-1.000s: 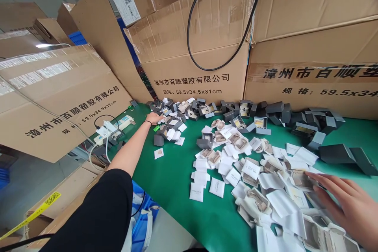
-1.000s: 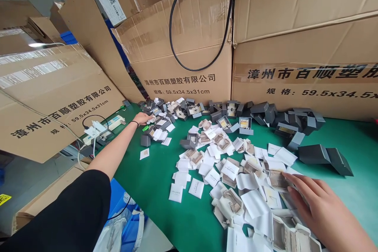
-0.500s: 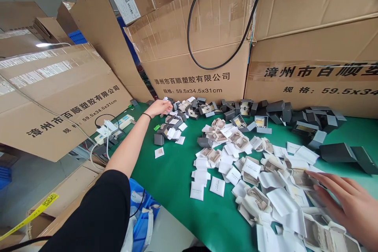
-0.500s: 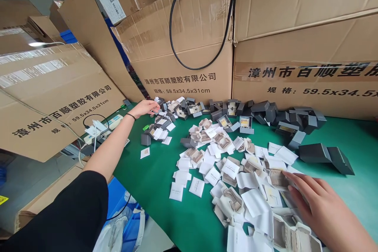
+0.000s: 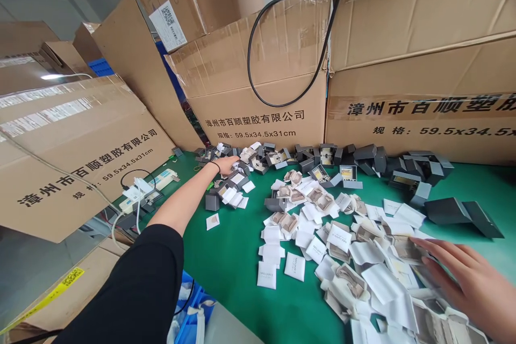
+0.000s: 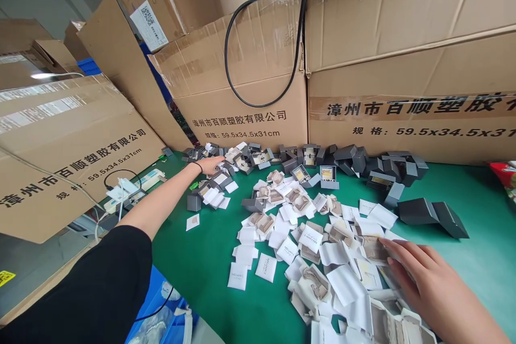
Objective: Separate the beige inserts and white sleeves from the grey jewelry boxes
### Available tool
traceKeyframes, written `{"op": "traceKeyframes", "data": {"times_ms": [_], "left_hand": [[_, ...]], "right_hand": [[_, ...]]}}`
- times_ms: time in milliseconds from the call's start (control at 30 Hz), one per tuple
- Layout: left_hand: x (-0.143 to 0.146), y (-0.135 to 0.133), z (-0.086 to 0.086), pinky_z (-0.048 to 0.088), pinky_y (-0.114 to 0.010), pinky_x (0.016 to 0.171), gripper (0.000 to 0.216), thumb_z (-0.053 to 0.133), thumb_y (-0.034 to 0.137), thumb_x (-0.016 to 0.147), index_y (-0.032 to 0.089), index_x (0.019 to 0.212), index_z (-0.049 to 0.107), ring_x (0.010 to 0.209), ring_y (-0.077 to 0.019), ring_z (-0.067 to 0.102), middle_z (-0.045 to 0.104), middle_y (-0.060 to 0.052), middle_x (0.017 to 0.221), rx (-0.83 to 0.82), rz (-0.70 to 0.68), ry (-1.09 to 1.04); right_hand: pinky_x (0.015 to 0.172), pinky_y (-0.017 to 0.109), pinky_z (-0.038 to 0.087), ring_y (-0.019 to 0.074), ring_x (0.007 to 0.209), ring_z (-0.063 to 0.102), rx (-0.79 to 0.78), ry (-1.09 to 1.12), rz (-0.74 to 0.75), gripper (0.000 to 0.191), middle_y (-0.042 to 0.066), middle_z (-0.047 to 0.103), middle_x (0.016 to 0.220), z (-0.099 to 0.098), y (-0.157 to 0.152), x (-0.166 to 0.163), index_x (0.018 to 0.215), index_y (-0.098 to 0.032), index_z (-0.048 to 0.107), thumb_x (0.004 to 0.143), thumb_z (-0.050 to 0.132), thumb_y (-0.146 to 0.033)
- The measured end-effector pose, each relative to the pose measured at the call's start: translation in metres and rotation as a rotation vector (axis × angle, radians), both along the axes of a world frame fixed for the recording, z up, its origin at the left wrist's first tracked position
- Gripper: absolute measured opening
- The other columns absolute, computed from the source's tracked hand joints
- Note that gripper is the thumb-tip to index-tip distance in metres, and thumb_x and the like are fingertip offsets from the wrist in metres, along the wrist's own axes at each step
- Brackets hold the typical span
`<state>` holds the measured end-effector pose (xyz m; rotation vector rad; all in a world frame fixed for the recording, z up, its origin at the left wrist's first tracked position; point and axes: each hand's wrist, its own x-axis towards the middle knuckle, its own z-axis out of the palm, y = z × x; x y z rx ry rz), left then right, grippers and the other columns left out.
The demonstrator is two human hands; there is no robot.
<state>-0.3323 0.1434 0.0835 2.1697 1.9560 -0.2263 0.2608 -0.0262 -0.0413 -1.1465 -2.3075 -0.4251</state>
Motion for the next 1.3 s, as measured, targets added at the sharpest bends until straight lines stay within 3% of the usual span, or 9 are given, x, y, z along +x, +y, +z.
{"op": "traceKeyframes", "data": {"times_ms": [300,433,567,733,833,900,1000,1100,1300], "left_hand": [[0.003,0.013,-0.011,0.042,-0.034,0.090,0.025,0.067,0.023,0.051,0.016,0.073,0.056,0.101,-0.0283,0.053,0.052,-0.010,0.102,0.086,0.099,-0.188],[-0.001,0.005,-0.008,0.046,-0.033,0.079,0.026,0.070,0.024,0.050,0.018,0.068,0.052,0.088,-0.0246,0.057,0.056,-0.006,0.088,0.120,0.219,-0.381],[-0.007,-0.013,0.007,0.050,-0.032,0.068,0.031,0.062,0.037,0.065,0.017,0.086,0.052,0.080,-0.0200,0.060,0.059,-0.008,0.096,0.173,0.302,-0.661],[0.014,-0.046,0.033,0.050,-0.037,0.078,0.056,0.051,0.050,0.075,0.020,0.121,0.040,0.098,-0.0217,0.058,0.052,-0.012,0.124,0.240,0.231,-0.978],[0.048,-0.065,0.046,0.046,-0.045,0.088,0.074,0.063,0.052,0.069,0.028,0.133,0.036,0.112,-0.0278,0.052,0.044,-0.011,0.136,0.086,0.021,-1.399],[0.073,-0.072,0.055,0.043,-0.050,0.090,0.077,0.059,0.061,0.070,0.035,0.137,0.031,0.120,-0.0320,0.046,0.036,-0.009,0.143,-0.089,-0.066,-1.533],[0.106,-0.074,0.063,0.041,-0.055,0.091,0.066,0.048,0.067,0.074,0.041,0.133,0.038,0.130,-0.0377,0.032,0.024,-0.001,0.150,-0.131,-0.086,-1.517],[0.129,-0.077,0.058,0.041,-0.051,0.094,0.054,0.045,0.061,0.080,0.036,0.128,0.046,0.132,-0.0355,0.030,0.026,-0.001,0.150,-0.081,-0.071,-1.336],[0.160,-0.115,0.008,0.044,-0.042,0.095,0.049,0.049,0.055,0.080,0.021,0.114,0.053,0.113,-0.0268,0.051,0.053,-0.012,0.122,0.338,-0.060,-0.790]], "right_hand": [[0.070,0.035,0.054,0.0236,0.087,0.059,-0.107,0.036,-0.045,0.042,0.009,0.066,0.099,0.000,-0.003,0.001,0.108,-0.016,0.060,0.090,0.033,-0.043],[0.068,0.035,0.055,0.0236,0.086,0.059,-0.082,0.017,-0.040,0.042,0.009,0.065,0.098,0.006,-0.005,-0.002,0.108,-0.015,0.060,0.091,0.032,-0.042],[0.068,0.035,0.055,0.0236,0.086,0.059,-0.061,0.002,-0.021,0.042,0.010,0.065,0.098,0.005,-0.005,-0.002,0.109,-0.013,0.059,0.091,0.032,-0.040],[0.070,0.037,0.054,0.0245,0.086,0.058,-0.072,0.007,-0.014,0.041,0.011,0.064,0.101,-0.003,-0.003,-0.001,0.111,-0.014,0.058,0.091,0.034,-0.039],[0.069,0.037,0.053,0.0246,0.084,0.058,-0.092,0.030,-0.017,0.040,0.012,0.064,0.100,-0.001,-0.004,-0.003,0.110,-0.015,0.059,0.090,0.034,-0.039],[0.070,0.037,0.052,0.0250,0.085,0.057,-0.132,0.036,-0.033,0.038,0.012,0.064,0.100,0.005,-0.006,-0.005,0.109,-0.015,0.059,0.091,0.034,-0.037],[0.074,0.038,0.050,0.0259,0.087,0.056,-0.203,0.044,-0.064,0.036,0.014,0.064,0.101,0.015,-0.009,-0.009,0.110,-0.014,0.059,0.091,0.035,-0.033],[0.074,0.038,0.050,0.0248,0.086,0.056,-0.272,0.040,-0.072,0.035,0.013,0.063,0.103,0.024,-0.012,-0.013,0.111,-0.014,0.059,0.091,0.036,-0.030],[0.071,0.038,0.050,0.0242,0.084,0.056,-0.291,0.056,-0.092,0.034,0.012,0.064,0.098,0.036,-0.015,-0.017,0.112,-0.014,0.059,0.089,0.036,-0.023]]}}
